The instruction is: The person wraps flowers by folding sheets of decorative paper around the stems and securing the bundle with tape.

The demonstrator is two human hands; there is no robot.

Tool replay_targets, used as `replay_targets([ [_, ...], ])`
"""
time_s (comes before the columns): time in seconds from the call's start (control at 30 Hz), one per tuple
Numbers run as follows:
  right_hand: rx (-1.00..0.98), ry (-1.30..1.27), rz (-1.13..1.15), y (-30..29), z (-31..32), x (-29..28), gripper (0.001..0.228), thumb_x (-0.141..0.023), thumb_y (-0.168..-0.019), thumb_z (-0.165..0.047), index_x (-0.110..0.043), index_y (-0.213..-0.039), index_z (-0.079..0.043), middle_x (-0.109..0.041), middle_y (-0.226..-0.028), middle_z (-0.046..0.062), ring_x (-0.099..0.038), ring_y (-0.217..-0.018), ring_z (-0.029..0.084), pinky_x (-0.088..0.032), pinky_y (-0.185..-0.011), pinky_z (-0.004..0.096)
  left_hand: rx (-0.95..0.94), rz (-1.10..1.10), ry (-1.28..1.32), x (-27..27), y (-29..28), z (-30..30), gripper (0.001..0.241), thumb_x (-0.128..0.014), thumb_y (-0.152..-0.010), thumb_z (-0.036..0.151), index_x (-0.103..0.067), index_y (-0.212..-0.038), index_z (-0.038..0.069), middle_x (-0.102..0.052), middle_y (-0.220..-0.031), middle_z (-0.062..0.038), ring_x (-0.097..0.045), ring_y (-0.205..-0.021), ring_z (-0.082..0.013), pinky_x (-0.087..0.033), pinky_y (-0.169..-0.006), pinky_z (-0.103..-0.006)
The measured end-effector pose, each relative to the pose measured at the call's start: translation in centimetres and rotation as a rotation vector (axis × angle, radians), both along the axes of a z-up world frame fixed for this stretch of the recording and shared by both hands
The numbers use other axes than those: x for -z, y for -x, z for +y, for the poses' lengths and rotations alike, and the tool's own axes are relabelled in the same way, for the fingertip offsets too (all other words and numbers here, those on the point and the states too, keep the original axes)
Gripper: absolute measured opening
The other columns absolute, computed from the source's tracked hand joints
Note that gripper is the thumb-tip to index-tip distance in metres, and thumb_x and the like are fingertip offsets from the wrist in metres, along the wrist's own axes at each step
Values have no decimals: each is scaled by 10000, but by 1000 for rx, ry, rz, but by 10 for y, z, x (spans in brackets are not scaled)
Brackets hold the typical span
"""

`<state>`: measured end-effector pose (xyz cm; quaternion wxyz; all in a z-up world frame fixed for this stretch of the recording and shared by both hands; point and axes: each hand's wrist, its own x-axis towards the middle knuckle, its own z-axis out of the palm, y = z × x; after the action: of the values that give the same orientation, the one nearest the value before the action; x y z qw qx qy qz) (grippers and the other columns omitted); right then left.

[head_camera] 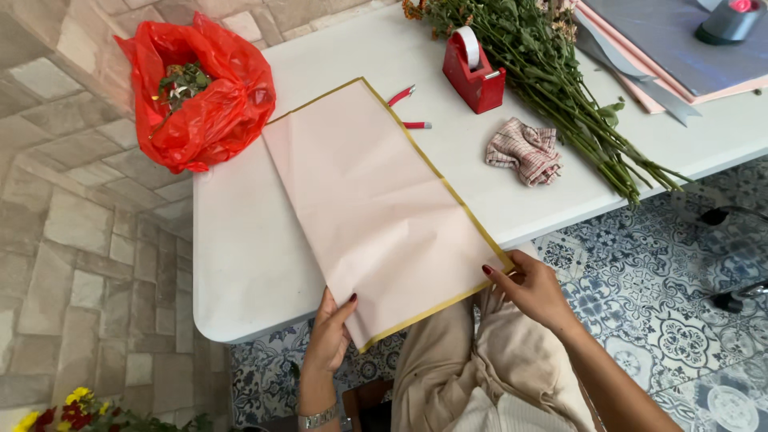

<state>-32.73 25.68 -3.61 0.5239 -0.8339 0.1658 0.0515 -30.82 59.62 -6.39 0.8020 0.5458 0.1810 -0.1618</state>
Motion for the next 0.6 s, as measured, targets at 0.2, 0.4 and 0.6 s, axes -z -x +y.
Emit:
replay_targets([
  [0.2,33,-44,-178,-3,11,8,260,-734,-916,-274,-688,-774,-61,-739,-614,69,-639,-519,106,-483,-537,250,-36,-79,-30,-5,8,-4,625,-544,-938,92,-410,-1547,129,-570,-1500,-103,-573,-1300,-241,-495,-1055,-384],
  [0.4,34,-251,-300,4,17,30,170,-782,-900,-178,-696,-830,-49,-667,-621,52,-609,-512,101,-465,-464,229,-89,-155,-275,-22,18,-3,465,-530,-991,202,-430,-1438,121,-597,-1439,-97,-574,-1289,-211,-471,-1105,-364],
  [0.6,-59,-58,-208,5,31,22,187,-809,-847,-165,-744,-840,10,-749,-615,173,-675,-490,215,-510,-525,307,-99,-317,-321,32,-6,34,413,-472,-1069,131,-428,-1476,72,-697,-1184,-225,-699,-1009,-323,-598,-857,-485],
])
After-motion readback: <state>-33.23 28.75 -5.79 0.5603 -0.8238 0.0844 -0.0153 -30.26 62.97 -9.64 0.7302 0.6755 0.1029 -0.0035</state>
